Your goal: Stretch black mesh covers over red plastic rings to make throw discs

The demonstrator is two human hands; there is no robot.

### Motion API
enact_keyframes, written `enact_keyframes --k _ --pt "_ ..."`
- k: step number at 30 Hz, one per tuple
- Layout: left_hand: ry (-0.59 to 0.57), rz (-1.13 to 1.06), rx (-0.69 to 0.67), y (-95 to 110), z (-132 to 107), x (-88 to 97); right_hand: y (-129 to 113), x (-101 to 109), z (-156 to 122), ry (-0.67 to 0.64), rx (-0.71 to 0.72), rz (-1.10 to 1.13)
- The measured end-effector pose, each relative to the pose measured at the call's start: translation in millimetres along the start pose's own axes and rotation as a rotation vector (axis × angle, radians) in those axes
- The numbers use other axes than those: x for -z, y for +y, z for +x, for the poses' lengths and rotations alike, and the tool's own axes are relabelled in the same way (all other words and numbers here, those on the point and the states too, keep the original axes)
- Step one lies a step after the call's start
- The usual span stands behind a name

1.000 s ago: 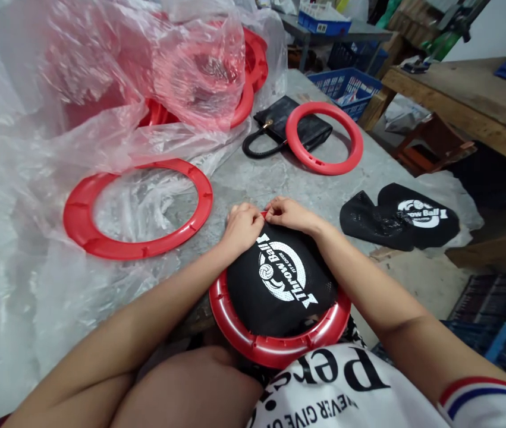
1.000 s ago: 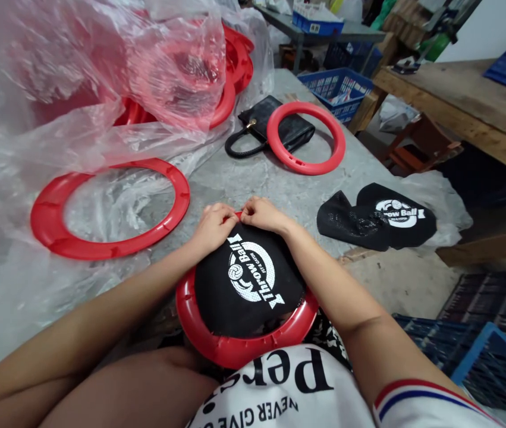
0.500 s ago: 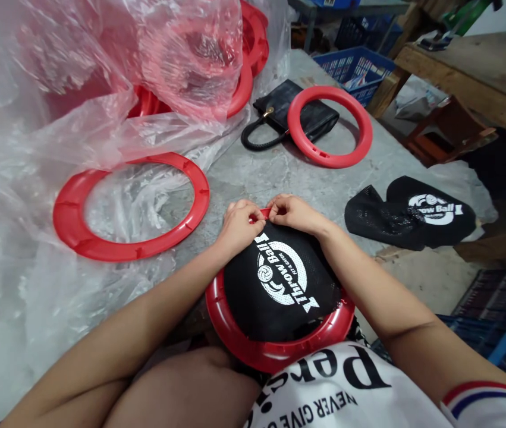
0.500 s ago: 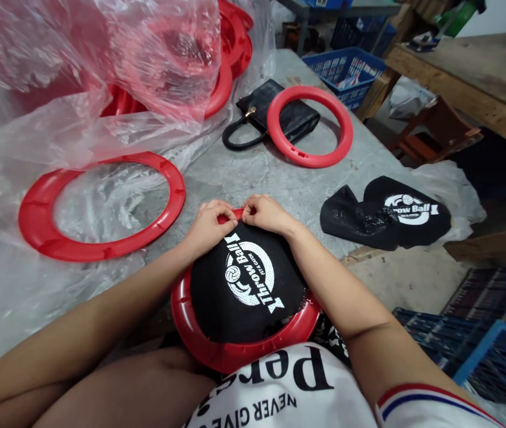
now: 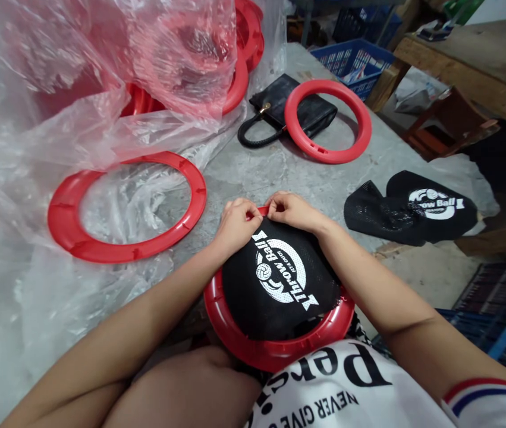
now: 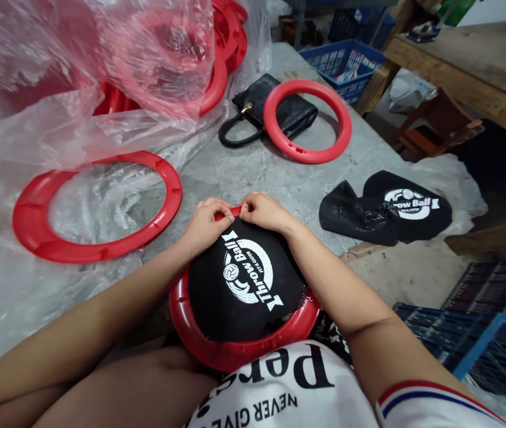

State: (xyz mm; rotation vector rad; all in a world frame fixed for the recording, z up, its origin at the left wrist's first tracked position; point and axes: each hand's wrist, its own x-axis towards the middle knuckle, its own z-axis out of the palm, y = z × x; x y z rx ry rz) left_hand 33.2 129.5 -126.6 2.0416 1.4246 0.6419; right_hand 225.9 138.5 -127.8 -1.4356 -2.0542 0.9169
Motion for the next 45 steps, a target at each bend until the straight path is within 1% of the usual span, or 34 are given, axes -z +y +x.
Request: enact_keyframes --k 8,12,22,25,27,30,32,33,35,37,39,41,43,45 --pt "-0.01 0.003 0.072 1 2 -3.9 -5 -2 -1 0.041 -0.054 0.005" --pt "-0.014 -0.008 0.074 1 3 -4.0 -6 -3 -1 0.043 -0.059 -0.013" --pt "-0.025 0.041 0.166 6 8 -5.4 -12 -4 1 0.047 -0.138 -0.193" --pt "-0.02 0.053 0.16 6 8 -4.9 -11 -5 1 0.049 -0.13 -0.22" --pt "-0.037 0.001 0.137 5 8 -3.2 -11 -2 1 0.023 -0.105 -0.191" --pt "-0.068 -0.247 0.171 0 10 1.3 -12 6 0 -0.088 -0.023 -0.135" --pt "-0.038 -0.38 0.213 -4 13 5.5 -12 10 -1 -0.139 0.008 -0.165" --pt "-0.017 -0.393 0.217 -5 14 7.8 -12 12 -3 -0.14 0.0 -0.195" --pt "0.01 -0.318 0.18 -6 14 12.3 -11 14 -9 -0.108 -0.06 -0.254" --pt "0.008 -0.19 0.1 -3 12 15.8 -10 16 -19 -0.058 -0.148 -0.296" --pt "-0.014 -0.064 0.01 2 7 17.1 -11 19 -30 -0.02 -0.23 -0.334" --pt "-0.058 0.043 -0.054 10 3 16.1 -13 26 -38 -0.009 -0.281 -0.364" --pt "-0.087 0.125 -0.082 18 0 13.5 -18 34 -39 0.005 -0.266 -0.382" --pt "-0.097 0.183 -0.092 24 0 10.6 -22 41 -34 0.041 -0.196 -0.377"
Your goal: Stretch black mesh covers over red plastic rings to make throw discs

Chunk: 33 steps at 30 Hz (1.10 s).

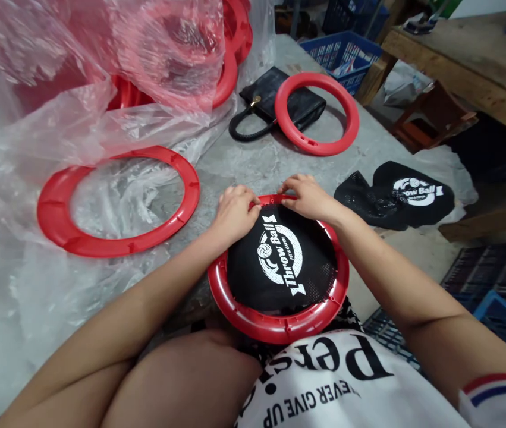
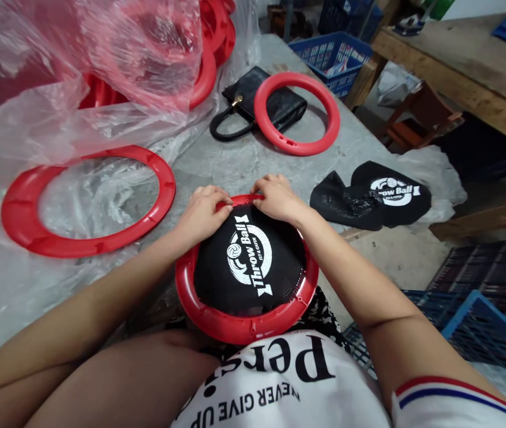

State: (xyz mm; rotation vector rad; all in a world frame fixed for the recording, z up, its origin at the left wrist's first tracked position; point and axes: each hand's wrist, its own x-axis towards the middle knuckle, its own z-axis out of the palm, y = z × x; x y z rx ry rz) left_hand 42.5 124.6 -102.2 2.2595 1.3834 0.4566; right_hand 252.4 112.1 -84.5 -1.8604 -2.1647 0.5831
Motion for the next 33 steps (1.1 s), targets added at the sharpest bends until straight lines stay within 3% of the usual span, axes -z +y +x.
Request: enact_keyframes --k 3,7,11,33 --pt "-0.018 0.051 0.004 4 6 -2.7 -3 0 15 0.014 0.089 0.048" --pt "-0.058 -0.003 0.036 -2 16 -10.3 0 -20 24 -0.084 0.104 0.173" --pt "-0.028 -0.163 0.066 -12 21 -20.1 8 -37 19 -0.01 0.121 0.294" --pt "0.015 -0.281 0.09 -11 17 -20.0 15 -45 19 0.02 0.147 0.361"
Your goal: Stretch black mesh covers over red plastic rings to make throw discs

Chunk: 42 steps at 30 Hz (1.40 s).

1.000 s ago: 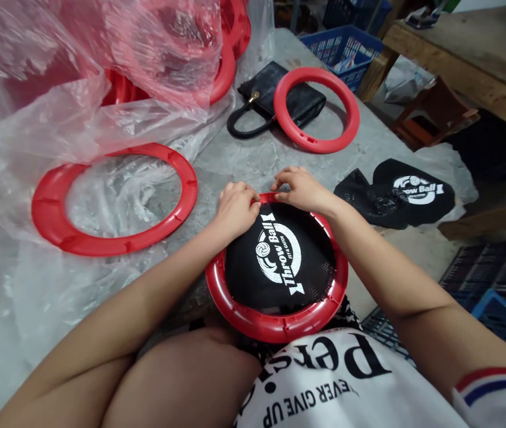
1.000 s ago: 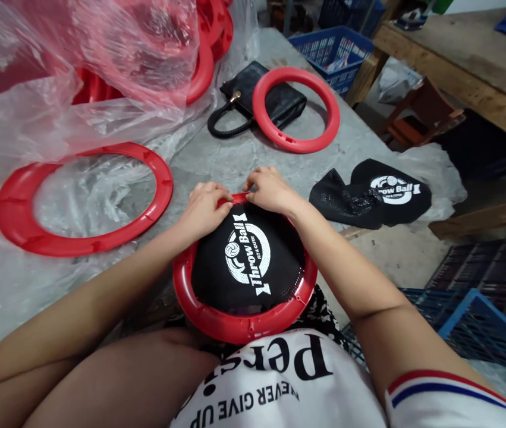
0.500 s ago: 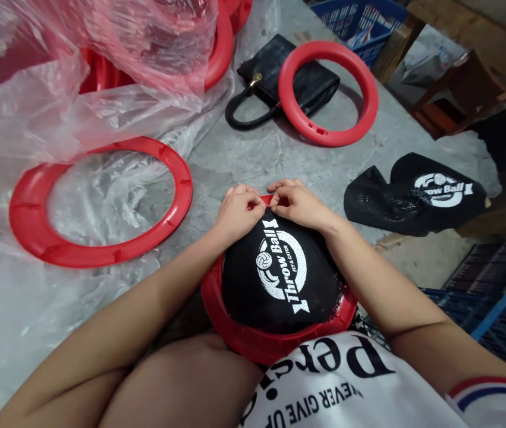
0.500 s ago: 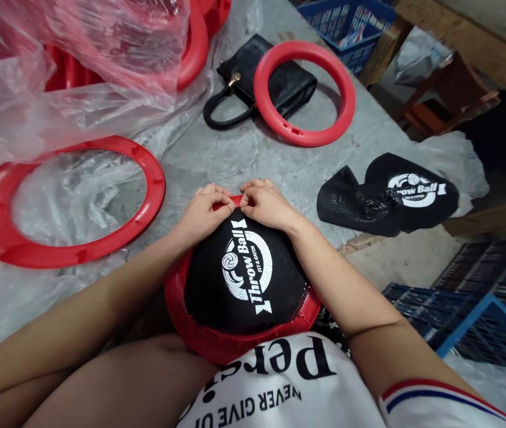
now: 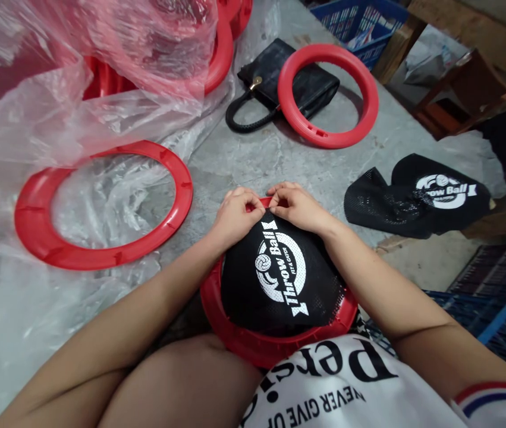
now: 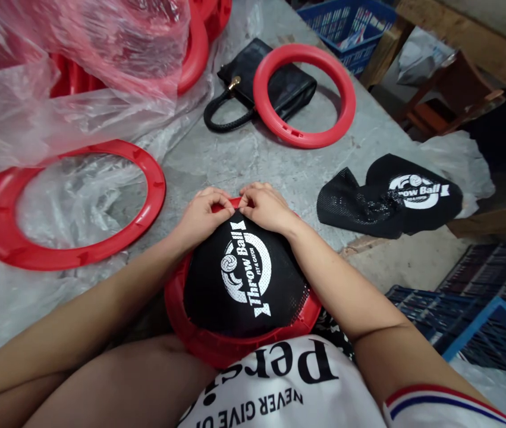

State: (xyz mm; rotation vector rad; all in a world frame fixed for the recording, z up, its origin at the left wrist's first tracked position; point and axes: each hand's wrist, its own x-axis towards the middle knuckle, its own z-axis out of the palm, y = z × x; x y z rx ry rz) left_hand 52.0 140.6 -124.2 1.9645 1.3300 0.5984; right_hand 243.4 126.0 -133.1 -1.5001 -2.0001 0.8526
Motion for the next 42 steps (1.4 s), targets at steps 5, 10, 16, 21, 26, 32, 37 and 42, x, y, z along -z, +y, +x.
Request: enact_keyframes --k 5,10,16,21,26,32,37,42 --pt "0.029 -0.021 -0.015 -1 1 -2.2 0 -1 1 0.024 -0.031 0.017" --pt "0.047 -0.023 -0.002 -3 2 -3.9 0 -3 1 0.045 -0.035 0.023" --pt "0.053 -0.009 -0.001 -3 2 -4.8 -2 -2 1 0.043 -0.046 0.008" --pt "0.041 0.065 0.034 -2 4 -6.1 -7 -2 2 0.047 -0.073 -0.054" --pt "0.012 0.136 0.078 2 5 -5.5 -13 -3 2 0.054 -0.112 -0.117" --pt "0.008 0.171 0.045 2 3 -4.4 -12 -1 3 0.086 -0.151 -0.118" --pt "0.021 0.165 0.039 -4 3 -6.5 -15 -2 3 0.066 -0.173 -0.192" --pt "0.052 0.178 0.03 -8 7 -8.4 -23 -9 5 0.097 -0.191 -0.346"
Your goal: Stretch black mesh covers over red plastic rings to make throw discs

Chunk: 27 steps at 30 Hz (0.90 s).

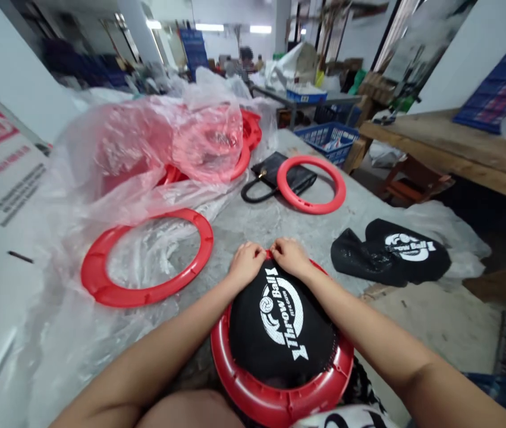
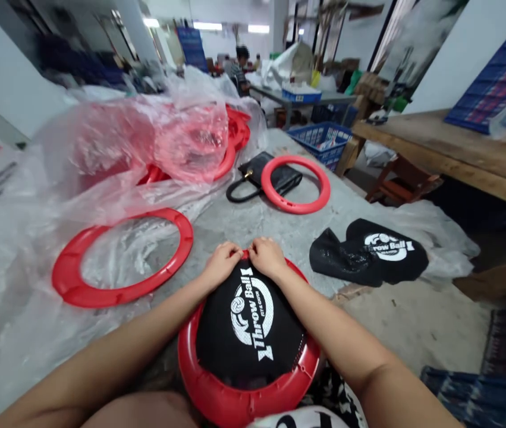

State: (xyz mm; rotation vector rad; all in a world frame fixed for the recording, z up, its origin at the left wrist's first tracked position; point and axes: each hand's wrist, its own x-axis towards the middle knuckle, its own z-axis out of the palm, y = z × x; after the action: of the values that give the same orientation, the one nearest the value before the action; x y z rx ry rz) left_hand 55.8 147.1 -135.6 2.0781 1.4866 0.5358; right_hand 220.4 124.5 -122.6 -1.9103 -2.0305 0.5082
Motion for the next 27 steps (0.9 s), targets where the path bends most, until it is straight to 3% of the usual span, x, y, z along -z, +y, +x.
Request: enact_keyframes --k 9,16,23,27 --pt "0.07 -0.027 -0.01 1 2 -0.8 -14 -3 -9 0.065 0.068 -0.132" --pt "0.108 -0.087 -0.034 15 4 20.6 -21 5 -12 0.113 0.043 -0.19" --pt "0.115 -0.103 0.026 -2 -15 29.8 8 15 -8 0.048 -0.148 -0.2" --pt "0.064 0.062 -0.111 -8 -26 23.0 28 11 -2 0.057 -0.232 -0.149"
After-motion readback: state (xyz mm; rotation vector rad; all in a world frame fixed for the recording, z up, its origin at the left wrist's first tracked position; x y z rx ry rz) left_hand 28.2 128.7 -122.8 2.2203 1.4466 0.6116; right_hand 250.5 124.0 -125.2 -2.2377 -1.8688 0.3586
